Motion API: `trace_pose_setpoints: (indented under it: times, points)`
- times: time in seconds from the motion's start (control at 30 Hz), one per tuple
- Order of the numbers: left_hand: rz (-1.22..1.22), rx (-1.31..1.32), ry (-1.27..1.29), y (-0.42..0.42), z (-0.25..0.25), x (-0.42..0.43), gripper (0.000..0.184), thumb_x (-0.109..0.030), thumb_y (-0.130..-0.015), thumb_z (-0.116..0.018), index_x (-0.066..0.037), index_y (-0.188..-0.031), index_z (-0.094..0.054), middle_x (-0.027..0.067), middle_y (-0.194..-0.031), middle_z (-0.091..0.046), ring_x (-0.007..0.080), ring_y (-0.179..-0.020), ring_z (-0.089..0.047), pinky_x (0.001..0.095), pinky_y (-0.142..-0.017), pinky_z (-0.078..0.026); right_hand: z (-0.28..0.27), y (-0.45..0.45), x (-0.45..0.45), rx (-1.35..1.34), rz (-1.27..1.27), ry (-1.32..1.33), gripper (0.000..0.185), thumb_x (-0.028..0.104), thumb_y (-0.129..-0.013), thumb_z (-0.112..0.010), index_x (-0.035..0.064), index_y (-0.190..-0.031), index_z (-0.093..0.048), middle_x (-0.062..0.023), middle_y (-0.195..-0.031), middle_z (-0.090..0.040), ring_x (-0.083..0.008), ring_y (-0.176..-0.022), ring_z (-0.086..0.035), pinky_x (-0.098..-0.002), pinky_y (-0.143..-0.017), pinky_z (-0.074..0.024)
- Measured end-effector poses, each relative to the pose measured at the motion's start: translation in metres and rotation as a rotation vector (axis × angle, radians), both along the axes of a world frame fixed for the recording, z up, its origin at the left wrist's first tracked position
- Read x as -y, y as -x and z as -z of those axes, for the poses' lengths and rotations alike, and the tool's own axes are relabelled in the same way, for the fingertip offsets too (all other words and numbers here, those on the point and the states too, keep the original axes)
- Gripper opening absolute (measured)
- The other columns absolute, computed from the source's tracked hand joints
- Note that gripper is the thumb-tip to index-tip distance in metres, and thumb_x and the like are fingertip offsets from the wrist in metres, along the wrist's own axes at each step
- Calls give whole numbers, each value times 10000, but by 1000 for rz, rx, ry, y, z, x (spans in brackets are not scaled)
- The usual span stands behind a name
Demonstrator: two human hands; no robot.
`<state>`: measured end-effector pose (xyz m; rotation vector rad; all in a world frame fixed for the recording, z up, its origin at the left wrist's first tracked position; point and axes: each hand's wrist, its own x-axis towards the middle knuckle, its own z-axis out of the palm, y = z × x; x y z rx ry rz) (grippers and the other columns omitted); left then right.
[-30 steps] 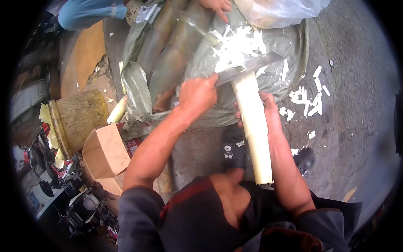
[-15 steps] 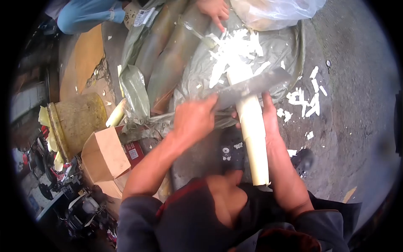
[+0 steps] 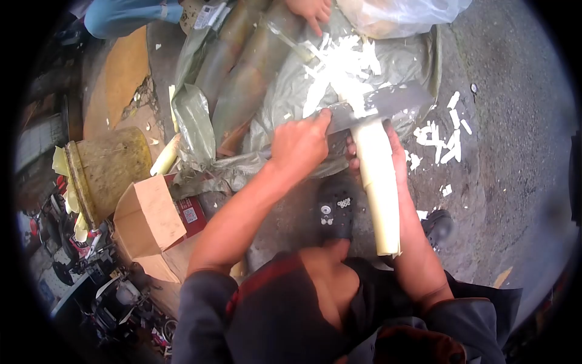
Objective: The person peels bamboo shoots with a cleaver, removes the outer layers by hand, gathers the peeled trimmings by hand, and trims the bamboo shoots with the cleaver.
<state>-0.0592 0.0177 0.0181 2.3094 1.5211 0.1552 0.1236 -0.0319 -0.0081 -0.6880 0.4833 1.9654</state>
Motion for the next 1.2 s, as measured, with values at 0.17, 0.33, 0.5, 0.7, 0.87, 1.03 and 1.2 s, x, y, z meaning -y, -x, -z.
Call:
trace_pose_setpoints:
  times: [0.17, 0.33, 0.5, 0.7, 0.87, 1.03, 1.2]
  points:
    - [-13, -71, 31, -6, 7, -13, 342, -61, -767, -609, -100, -1101, -670, 145, -694, -680, 371, -615, -662, 490, -563, -517, -3, 7, 1, 34, 68, 39, 540, 517, -1005, -448, 27, -1135, -631, -156, -877, -680, -253, -702, -673, -351, -524, -550]
    - [-41, -93, 77, -10, 21, -34, 317, -70, -779, -599, -88, -1088, -669, 176, -674, -667, 389, -619, -657, 508, -576, -514, 5, 11, 9, 16, -5, -46, 539, 516, -1001, -448, 28, -1141, -630, -160, -891, -679, -263, -713, -667, -355, -565, -561]
    - [-24, 5, 65, 6, -24, 8, 345, -37, -772, -624, -83, -1111, -669, 167, -729, -683, 368, -638, -666, 470, -579, -524, 3, 8, 5, -33, 42, -2, 550, 547, -985, -461, 40, -1122, -624, -158, -955, -672, -276, -766, -669, -390, -602, -576]
    - [43, 116, 111, 18, -80, 50, 456, -23, -745, -680, -104, -1193, -653, 133, -782, -693, 336, -659, -670, 434, -567, -522, -1, 0, 7, 180, -53, 28, 580, 578, -970, -505, 19, -1085, -610, -156, -932, -665, -247, -767, -663, -369, -670, -579]
    - [1, 7, 177, 17, -65, 44, 413, -39, -769, -656, -110, -1176, -668, 171, -784, -692, 366, -672, -668, 456, -596, -527, -3, -2, 9, 44, 14, 49, 568, 543, -967, -525, 10, -1146, -607, -175, -865, -678, -284, -690, -681, -388, -557, -592]
    - [-92, -51, 160, 18, 0, -8, 300, -96, -819, -618, -130, -1102, -713, 222, -760, -679, 408, -702, -666, 501, -641, -531, -4, 1, 7, 80, -3, 52, 525, 487, -998, -478, 3, -1154, -612, -220, -797, -667, -310, -611, -679, -383, -495, -606]
    - [-139, -97, 126, 11, 16, -18, 249, -123, -820, -614, -127, -1049, -712, 214, -717, -670, 409, -682, -665, 512, -642, -528, -10, 4, 6, 73, 39, 43, 506, 457, -1012, -473, -3, -1185, -593, -217, -818, -667, -318, -626, -687, -367, -476, -604]
